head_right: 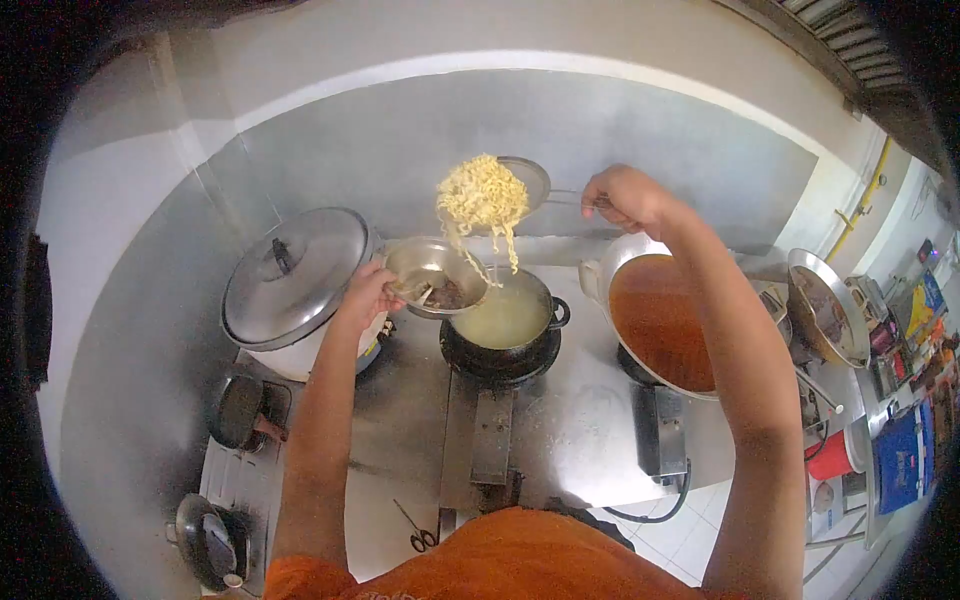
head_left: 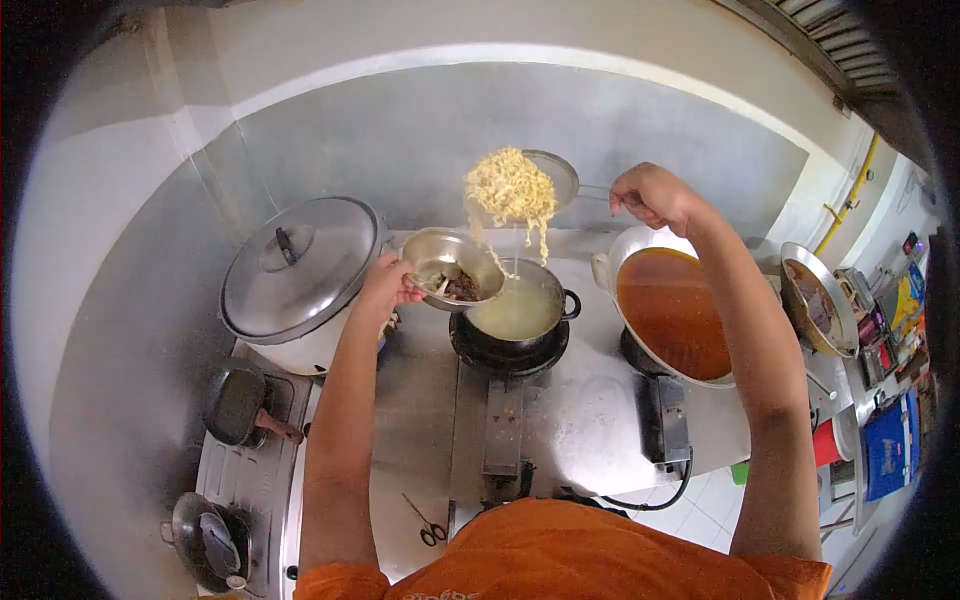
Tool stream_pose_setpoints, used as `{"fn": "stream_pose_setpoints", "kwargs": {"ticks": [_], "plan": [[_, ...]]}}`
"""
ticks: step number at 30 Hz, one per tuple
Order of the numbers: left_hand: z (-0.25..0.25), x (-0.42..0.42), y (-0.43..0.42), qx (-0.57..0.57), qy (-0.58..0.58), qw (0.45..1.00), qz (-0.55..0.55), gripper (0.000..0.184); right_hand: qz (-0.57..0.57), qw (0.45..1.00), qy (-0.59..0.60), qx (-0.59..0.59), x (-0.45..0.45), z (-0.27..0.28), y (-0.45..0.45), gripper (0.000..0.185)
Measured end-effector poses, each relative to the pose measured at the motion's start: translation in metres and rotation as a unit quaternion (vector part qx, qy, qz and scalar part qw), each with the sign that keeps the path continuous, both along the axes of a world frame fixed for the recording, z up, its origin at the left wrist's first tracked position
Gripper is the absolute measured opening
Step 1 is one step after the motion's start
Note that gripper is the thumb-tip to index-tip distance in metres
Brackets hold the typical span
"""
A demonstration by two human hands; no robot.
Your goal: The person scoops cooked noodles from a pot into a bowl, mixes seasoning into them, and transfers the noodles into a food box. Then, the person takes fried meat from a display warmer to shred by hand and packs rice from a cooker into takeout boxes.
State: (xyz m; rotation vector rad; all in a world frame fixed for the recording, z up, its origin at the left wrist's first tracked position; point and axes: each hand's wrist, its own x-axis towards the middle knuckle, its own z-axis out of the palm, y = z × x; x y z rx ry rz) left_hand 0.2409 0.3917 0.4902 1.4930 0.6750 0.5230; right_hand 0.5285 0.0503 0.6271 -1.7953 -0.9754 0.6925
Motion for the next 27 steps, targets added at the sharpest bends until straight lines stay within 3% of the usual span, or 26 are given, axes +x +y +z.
{"fn": "stream_pose_setpoints", "kwargs": {"ticks": [2,5,6,7,8,10,11,13,19,23,27], "plan": [[0.005,0.008,-0.009,0.020,-0.003,1.000,-0.006,0.023,0.004,1.000,-0.006,0.004,0.000,0.007,0.004,0.020],[0.000,0.014,-0.011,0.000,-0.033,0.999,-0.038,0.026,0.023,0.999,0.003,-0.028,0.016,-0.006,0.020,0.021],[-0.002,0.015,-0.015,0.000,-0.031,0.999,-0.039,0.026,0.103,0.964,-0.244,0.010,0.028,-0.027,0.034,0.022],[-0.003,0.016,-0.023,-0.020,-0.060,0.998,-0.021,0.027,0.177,0.861,-0.475,0.049,0.027,-0.034,0.040,0.023],[-0.003,0.016,-0.031,-0.040,-0.089,0.995,-0.002,0.027,0.178,0.861,-0.474,0.049,0.024,-0.044,0.044,0.023],[-0.002,0.015,-0.044,-0.049,-0.101,0.994,-0.008,0.025,0.008,0.829,-0.558,-0.032,-0.017,-0.062,0.052,0.019],[-0.001,0.013,-0.049,-0.060,-0.113,0.992,-0.016,0.024,0.010,0.830,-0.557,-0.031,-0.036,-0.064,0.048,0.019],[-0.001,0.009,-0.056,-0.063,-0.112,0.992,-0.016,0.022,0.007,0.773,-0.629,-0.083,-0.071,-0.059,0.033,0.017],[-0.015,-0.012,-0.060,-0.066,-0.132,0.989,0.013,0.016,-0.039,0.758,-0.649,0.045,-0.071,-0.081,0.017,0.021],[-0.020,-0.029,-0.063,-0.045,-0.147,0.988,0.013,0.018,-0.007,0.758,-0.653,-0.006,-0.071,-0.093,0.014,0.020],[-0.027,-0.049,-0.074,-0.043,-0.139,0.987,0.067,0.023,-0.048,0.773,-0.633,-0.004,-0.060,-0.099,0.023,0.025]]}}
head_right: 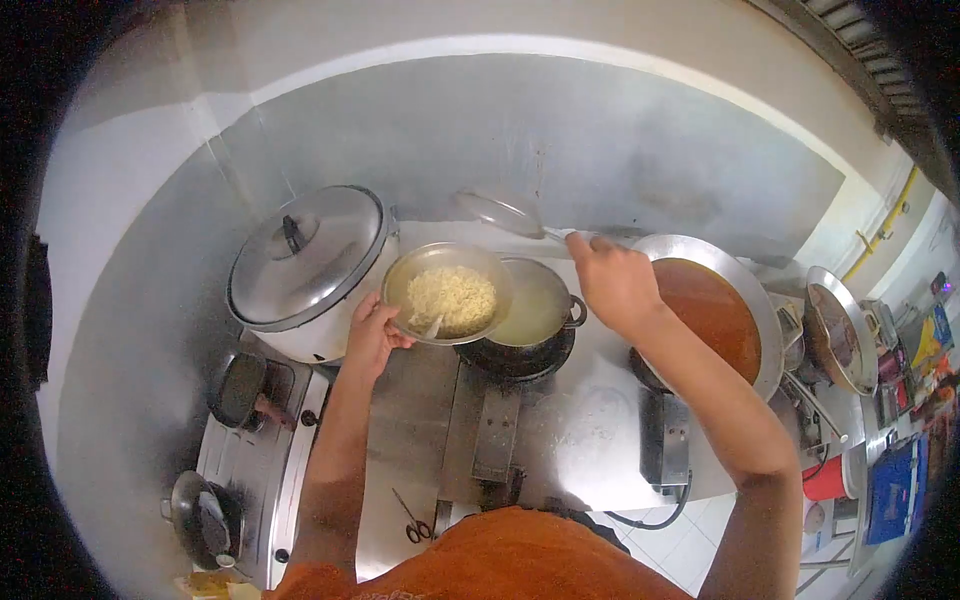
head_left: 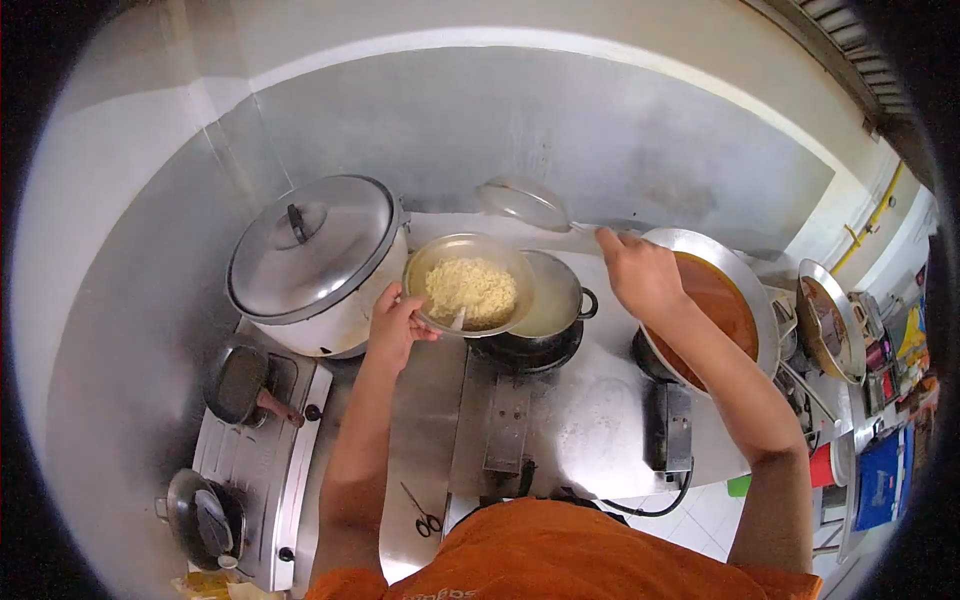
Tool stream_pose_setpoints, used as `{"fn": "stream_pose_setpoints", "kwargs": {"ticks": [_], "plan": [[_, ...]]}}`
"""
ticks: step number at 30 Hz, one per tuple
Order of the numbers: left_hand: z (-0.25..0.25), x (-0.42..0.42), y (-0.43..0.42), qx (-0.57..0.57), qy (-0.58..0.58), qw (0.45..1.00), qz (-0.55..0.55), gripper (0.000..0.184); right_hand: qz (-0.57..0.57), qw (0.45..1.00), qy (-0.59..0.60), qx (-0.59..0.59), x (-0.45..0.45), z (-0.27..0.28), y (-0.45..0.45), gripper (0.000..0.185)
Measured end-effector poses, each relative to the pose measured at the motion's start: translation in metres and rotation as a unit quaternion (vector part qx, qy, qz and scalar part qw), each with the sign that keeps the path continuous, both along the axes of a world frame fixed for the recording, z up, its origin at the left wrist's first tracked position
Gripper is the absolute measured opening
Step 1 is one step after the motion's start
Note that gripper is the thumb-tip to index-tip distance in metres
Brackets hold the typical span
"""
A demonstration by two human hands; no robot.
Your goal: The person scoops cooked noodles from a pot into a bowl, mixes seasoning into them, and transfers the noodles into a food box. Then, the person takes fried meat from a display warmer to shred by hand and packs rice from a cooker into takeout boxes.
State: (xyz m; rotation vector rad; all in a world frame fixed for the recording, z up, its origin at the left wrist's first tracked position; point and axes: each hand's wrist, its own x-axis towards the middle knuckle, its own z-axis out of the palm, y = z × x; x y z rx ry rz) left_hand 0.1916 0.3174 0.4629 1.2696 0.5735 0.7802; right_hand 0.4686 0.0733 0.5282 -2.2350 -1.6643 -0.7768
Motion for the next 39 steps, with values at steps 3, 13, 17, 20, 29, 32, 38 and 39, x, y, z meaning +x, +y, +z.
{"fn": "stream_pose_setpoints", "kwargs": {"ticks": [3,13,17,20,29,32,38,39], "plan": [[-0.010,-0.028,-0.010,-0.011,-0.033,0.999,0.020,0.027,-0.059,0.996,-0.004,-0.072,0.005,-0.012,0.014,0.025],[-0.035,-0.124,-0.065,-0.016,-0.071,0.981,0.177,0.012,-0.115,0.945,0.141,-0.272,0.001,-0.105,0.091,0.022],[-0.072,-0.169,-0.069,-0.010,-0.096,0.975,0.202,0.013,-0.125,0.940,0.180,-0.260,0.025,-0.101,0.098,0.024],[-0.071,-0.178,-0.082,-0.008,-0.064,0.974,0.218,0.016,-0.111,0.931,0.237,-0.253,0.039,-0.120,0.104,0.026],[-0.071,-0.171,-0.093,-0.030,-0.061,0.976,0.208,0.028,0.203,0.955,0.021,-0.216,0.096,-0.198,0.107,0.017],[-0.069,-0.165,-0.093,-0.057,-0.042,0.974,0.214,0.031,0.173,0.943,0.173,-0.226,0.099,-0.186,0.091,0.014],[-0.064,-0.122,-0.079,-0.037,-0.025,0.977,0.207,0.031,0.031,0.839,0.523,-0.149,0.076,-0.123,0.050,0.013],[-0.062,-0.113,-0.074,-0.035,-0.026,0.977,0.207,0.031,0.150,0.912,0.370,-0.091,0.089,-0.124,0.048,0.013]]}}
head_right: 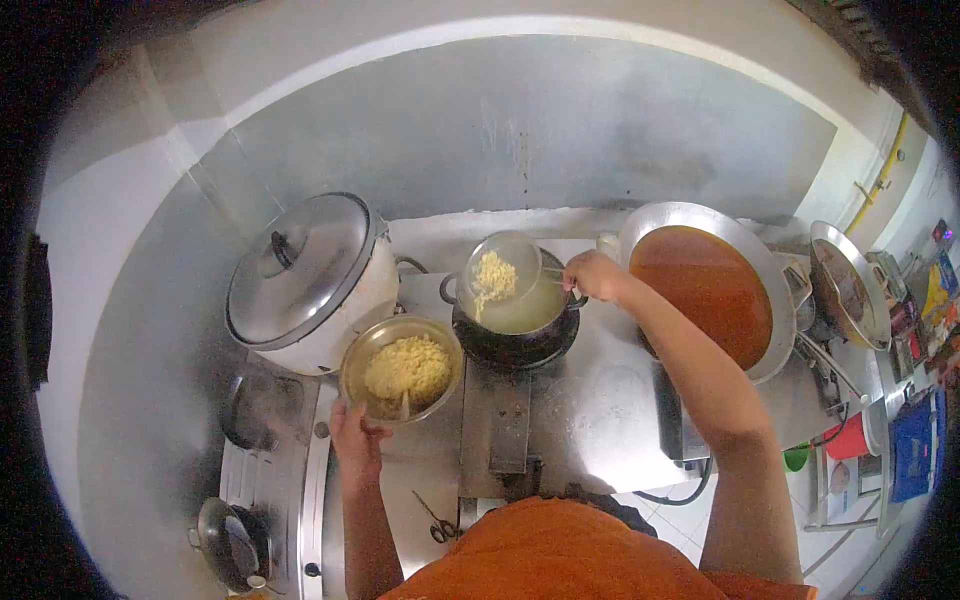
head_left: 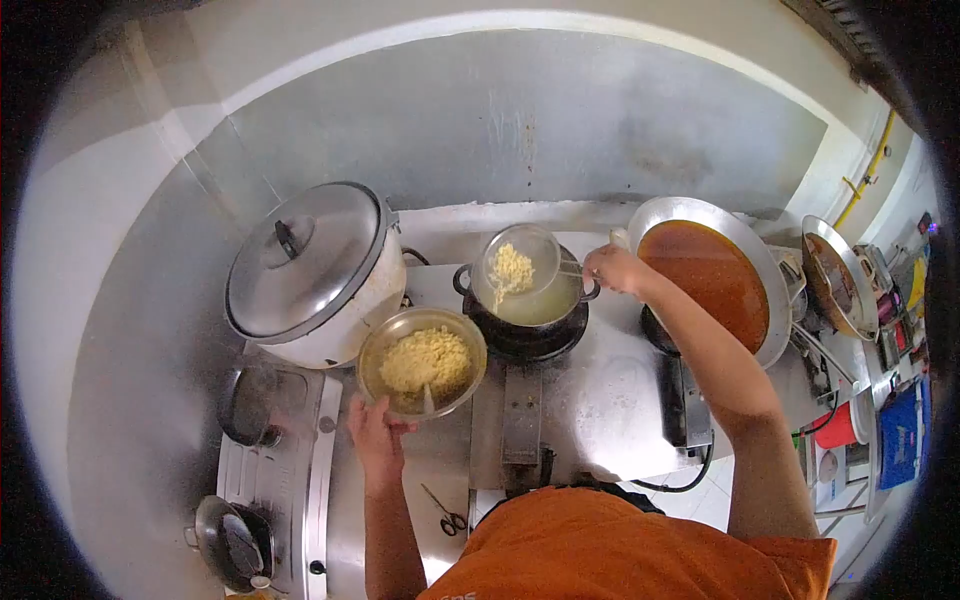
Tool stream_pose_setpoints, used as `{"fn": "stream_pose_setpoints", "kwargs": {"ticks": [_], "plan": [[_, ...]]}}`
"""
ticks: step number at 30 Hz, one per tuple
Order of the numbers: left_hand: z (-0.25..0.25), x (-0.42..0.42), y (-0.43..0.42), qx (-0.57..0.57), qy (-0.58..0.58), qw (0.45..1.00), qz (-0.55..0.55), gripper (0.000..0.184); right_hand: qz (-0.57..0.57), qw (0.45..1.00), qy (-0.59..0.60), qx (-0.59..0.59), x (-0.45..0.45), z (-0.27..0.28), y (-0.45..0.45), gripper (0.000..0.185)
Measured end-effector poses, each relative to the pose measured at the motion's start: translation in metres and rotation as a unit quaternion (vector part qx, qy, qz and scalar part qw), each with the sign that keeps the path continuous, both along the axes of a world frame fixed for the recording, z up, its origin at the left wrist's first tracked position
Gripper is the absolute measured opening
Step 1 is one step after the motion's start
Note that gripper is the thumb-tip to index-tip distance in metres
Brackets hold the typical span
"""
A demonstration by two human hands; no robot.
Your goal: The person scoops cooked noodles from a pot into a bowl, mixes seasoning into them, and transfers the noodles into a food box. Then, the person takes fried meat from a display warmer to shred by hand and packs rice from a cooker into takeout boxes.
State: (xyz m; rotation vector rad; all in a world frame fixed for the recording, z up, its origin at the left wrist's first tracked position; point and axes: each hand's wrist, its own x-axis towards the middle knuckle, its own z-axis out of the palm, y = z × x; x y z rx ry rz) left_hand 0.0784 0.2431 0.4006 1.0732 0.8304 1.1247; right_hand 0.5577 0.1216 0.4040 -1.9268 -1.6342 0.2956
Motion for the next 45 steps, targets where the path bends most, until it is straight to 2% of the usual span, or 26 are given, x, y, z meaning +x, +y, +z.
{"fn": "stream_pose_setpoints", "kwargs": {"ticks": [1,2,3,4,5,7,8,10,11,13,14,15,17,20,24,26,27,29,30,32,38,42,44,45], "plan": [[0.003,0.011,0.005,0.010,0.012,1.000,-0.017,0.032,0.090,0.977,-0.147,0.126,0.000,0.009,-0.002,0.013],[0.007,0.020,0.008,0.019,0.024,0.999,-0.033,0.032,0.091,0.977,-0.149,0.127,-0.002,0.017,-0.005,0.013],[0.013,0.030,0.009,0.019,0.022,0.999,-0.031,0.032,-0.025,0.998,0.024,0.055,-0.024,0.051,-0.014,0.014],[0.019,0.040,0.011,0.021,0.016,0.998,-0.052,0.030,-0.139,0.971,0.196,-0.021,-0.044,0.081,-0.021,0.016],[0.024,0.049,0.013,0.024,0.010,0.997,-0.072,0.029,-0.136,0.971,0.194,-0.020,-0.057,0.099,-0.027,0.016],[0.032,0.067,0.014,0.027,-0.014,0.996,-0.088,0.027,-0.112,0.981,0.146,0.059,-0.078,0.120,-0.036,0.018],[0.035,0.073,0.015,0.030,-0.038,0.993,-0.105,0.025,-0.111,0.981,0.145,0.059,-0.086,0.117,-0.036,0.018],[0.036,0.082,0.022,0.034,-0.034,0.992,-0.114,0.024,-0.041,0.973,-0.051,0.221,-0.101,0.109,-0.041,0.018],[0.036,0.085,0.024,0.036,-0.028,0.991,-0.123,0.023,-0.040,0.973,-0.052,0.220,-0.109,0.107,-0.046,0.018],[0.038,0.087,0.022,0.043,-0.034,0.990,-0.129,0.023,-0.027,0.957,-0.279,0.079,-0.125,0.108,-0.058,0.024],[0.039,0.087,0.021,0.051,-0.040,0.989,-0.133,0.024,-0.020,0.957,-0.284,0.051,-0.129,0.110,-0.060,0.031],[0.042,0.087,0.019,0.050,-0.043,0.990,-0.128,0.024,-0.014,0.957,-0.287,0.052,-0.132,0.110,-0.063,0.031],[0.046,0.084,0.015,0.056,-0.033,0.987,-0.144,0.026,-0.026,0.949,-0.279,0.143,-0.134,0.111,-0.069,0.031],[0.041,0.080,0.013,0.029,-0.049,0.990,-0.128,0.027,-0.026,0.944,-0.313,0.096,-0.126,0.104,-0.071,0.031],[0.034,0.070,0.012,0.055,-0.038,0.989,-0.129,0.027,-0.027,0.948,-0.290,0.128,-0.112,0.102,-0.064,0.028],[0.034,0.061,0.008,0.025,-0.045,0.993,-0.103,0.026,-0.093,0.929,-0.341,0.106,-0.098,0.100,-0.052,0.027],[0.033,0.056,0.004,0.022,-0.042,0.993,-0.105,0.026,-0.095,0.931,-0.338,0.102,-0.092,0.093,-0.044,0.027],[0.031,0.043,-0.004,0.026,-0.050,0.997,-0.055,0.028,-0.104,0.895,-0.433,0.015,-0.080,0.067,-0.024,0.028],[0.028,0.036,-0.007,0.026,-0.047,0.997,-0.060,0.028,-0.108,0.896,-0.430,0.014,-0.077,0.049,-0.014,0.028],[0.023,0.022,-0.010,0.018,-0.059,0.997,-0.041,0.020,-0.042,0.880,-0.473,0.006,-0.072,0.018,0.009,0.029],[-0.004,-0.019,-0.012,0.017,-0.038,0.999,-0.033,0.009,-0.036,0.855,-0.518,-0.004,-0.077,-0.027,0.047,0.025],[-0.002,-0.033,-0.029,-0.001,-0.046,0.999,-0.016,0.008,-0.018,0.846,-0.528,-0.076,-0.062,0.005,0.042,0.021],[-0.009,-0.042,-0.031,-0.013,-0.034,0.999,0.009,0.007,0.022,0.858,-0.481,-0.178,-0.056,0.028,0.035,0.021],[-0.012,-0.046,-0.031,-0.013,-0.034,0.999,0.009,0.007,0.022,0.858,-0.481,-0.178,-0.057,0.042,0.030,0.021]]}}
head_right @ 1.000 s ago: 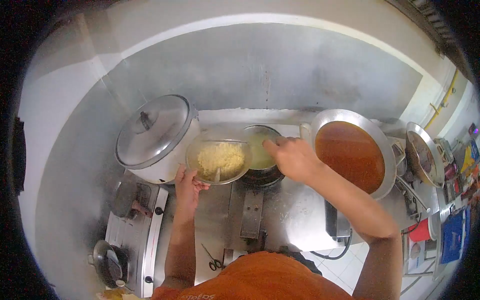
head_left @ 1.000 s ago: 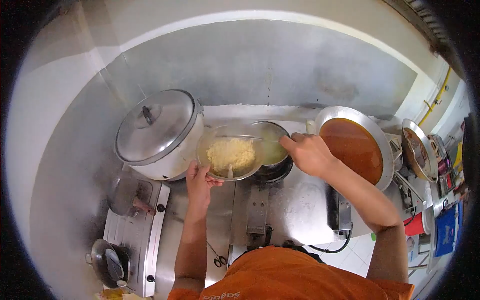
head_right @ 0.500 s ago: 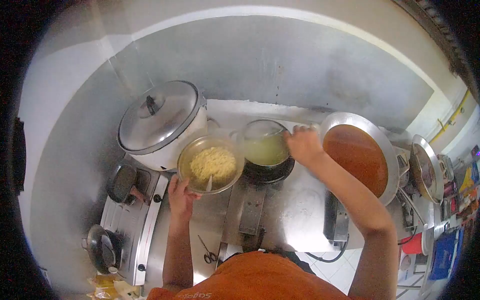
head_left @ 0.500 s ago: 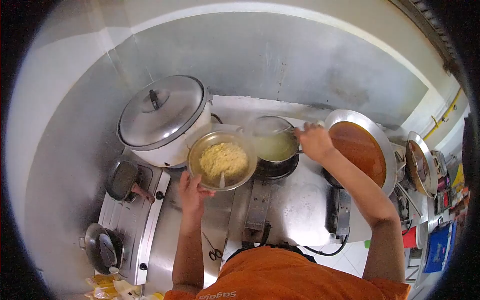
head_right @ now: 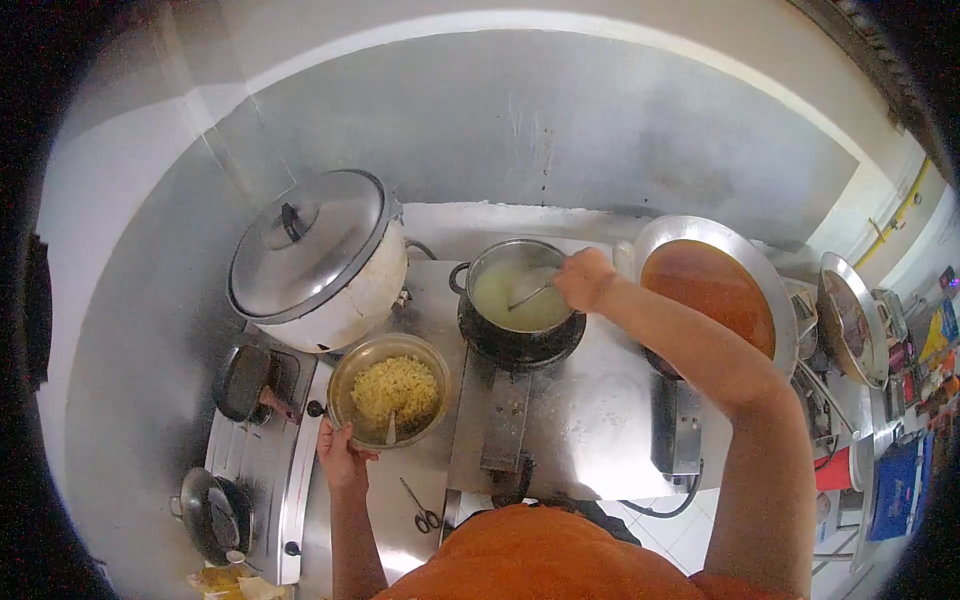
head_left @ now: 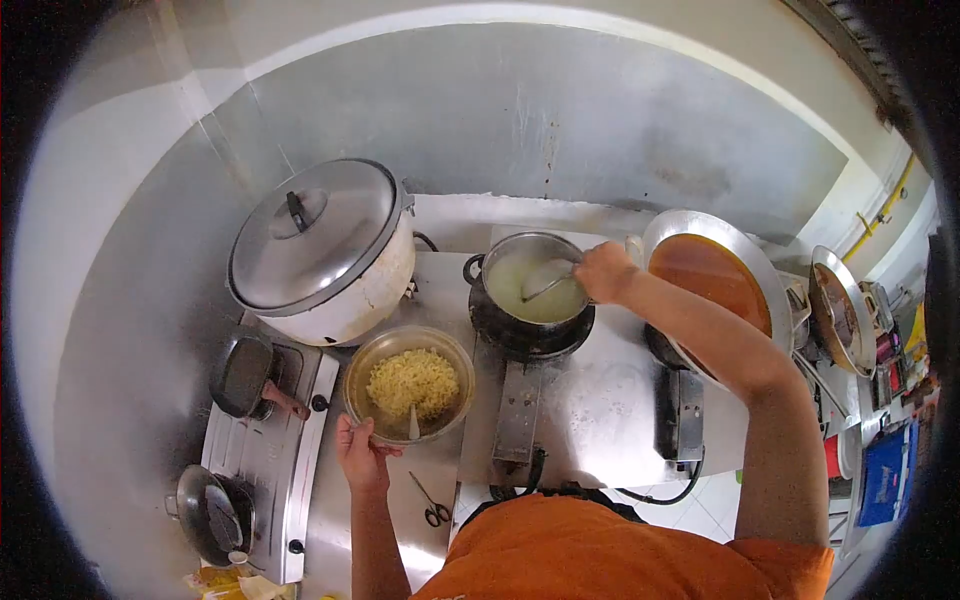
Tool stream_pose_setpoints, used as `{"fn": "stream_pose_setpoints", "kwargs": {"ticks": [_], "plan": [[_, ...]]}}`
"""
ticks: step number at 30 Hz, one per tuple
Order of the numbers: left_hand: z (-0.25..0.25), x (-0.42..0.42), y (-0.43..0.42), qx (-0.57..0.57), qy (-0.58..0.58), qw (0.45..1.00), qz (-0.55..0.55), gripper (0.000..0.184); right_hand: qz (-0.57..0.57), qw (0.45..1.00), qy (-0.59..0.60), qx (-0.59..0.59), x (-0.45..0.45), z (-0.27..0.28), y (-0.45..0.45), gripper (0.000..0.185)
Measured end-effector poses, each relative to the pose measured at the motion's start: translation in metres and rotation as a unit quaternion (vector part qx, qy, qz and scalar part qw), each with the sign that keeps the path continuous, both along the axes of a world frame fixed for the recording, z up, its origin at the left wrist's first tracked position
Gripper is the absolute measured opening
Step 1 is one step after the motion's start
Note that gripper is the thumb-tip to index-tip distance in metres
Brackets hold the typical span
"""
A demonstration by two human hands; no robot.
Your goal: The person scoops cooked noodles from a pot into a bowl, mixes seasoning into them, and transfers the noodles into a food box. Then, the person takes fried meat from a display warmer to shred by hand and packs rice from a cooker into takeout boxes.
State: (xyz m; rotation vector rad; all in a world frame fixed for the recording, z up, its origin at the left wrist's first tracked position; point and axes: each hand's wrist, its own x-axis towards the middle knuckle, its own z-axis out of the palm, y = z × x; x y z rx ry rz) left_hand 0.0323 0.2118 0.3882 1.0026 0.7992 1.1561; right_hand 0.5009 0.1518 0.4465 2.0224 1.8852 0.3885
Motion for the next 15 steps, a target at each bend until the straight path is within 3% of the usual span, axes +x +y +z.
{"fn": "stream_pose_setpoints", "kwargs": {"ticks": [2,6,8,9,11,12,13,14,15], "plan": [[-0.007,-0.007,0.000,0.006,-0.024,0.999,-0.030,0.007,-0.070,0.994,0.061,-0.057,-0.004,0.022,-0.005,0.022],[0.001,-0.002,-0.009,0.003,-0.002,1.000,0.002,0.007,-0.049,0.985,0.164,0.008,0.046,-0.038,0.021,0.023],[-0.013,-0.007,0.000,-0.002,-0.018,1.000,-0.024,0.007,0.074,0.985,0.111,-0.106,0.053,-0.057,0.039,0.017],[-0.010,-0.004,0.000,0.001,-0.018,1.000,-0.026,0.007,0.073,0.986,0.110,-0.103,0.059,-0.076,0.048,0.017],[-0.004,0.008,-0.003,-0.003,-0.005,1.000,-0.014,0.009,0.276,0.952,0.119,-0.054,0.068,-0.106,0.058,0.019],[-0.003,0.012,-0.001,0.000,-0.005,1.000,-0.015,0.009,0.275,0.953,0.118,-0.051,0.063,-0.107,0.054,0.019],[-0.004,0.016,0.001,-0.005,-0.007,0.999,-0.033,0.010,0.103,0.937,0.330,-0.039,0.055,-0.106,0.047,0.017],[-0.003,0.019,0.002,-0.009,-0.009,0.999,-0.050,0.010,-0.075,0.851,0.519,-0.024,0.048,-0.104,0.040,0.016],[-0.002,0.024,0.002,-0.007,-0.008,0.999,-0.050,0.010,-0.074,0.851,0.520,-0.022,0.041,-0.093,0.030,0.016]]}}
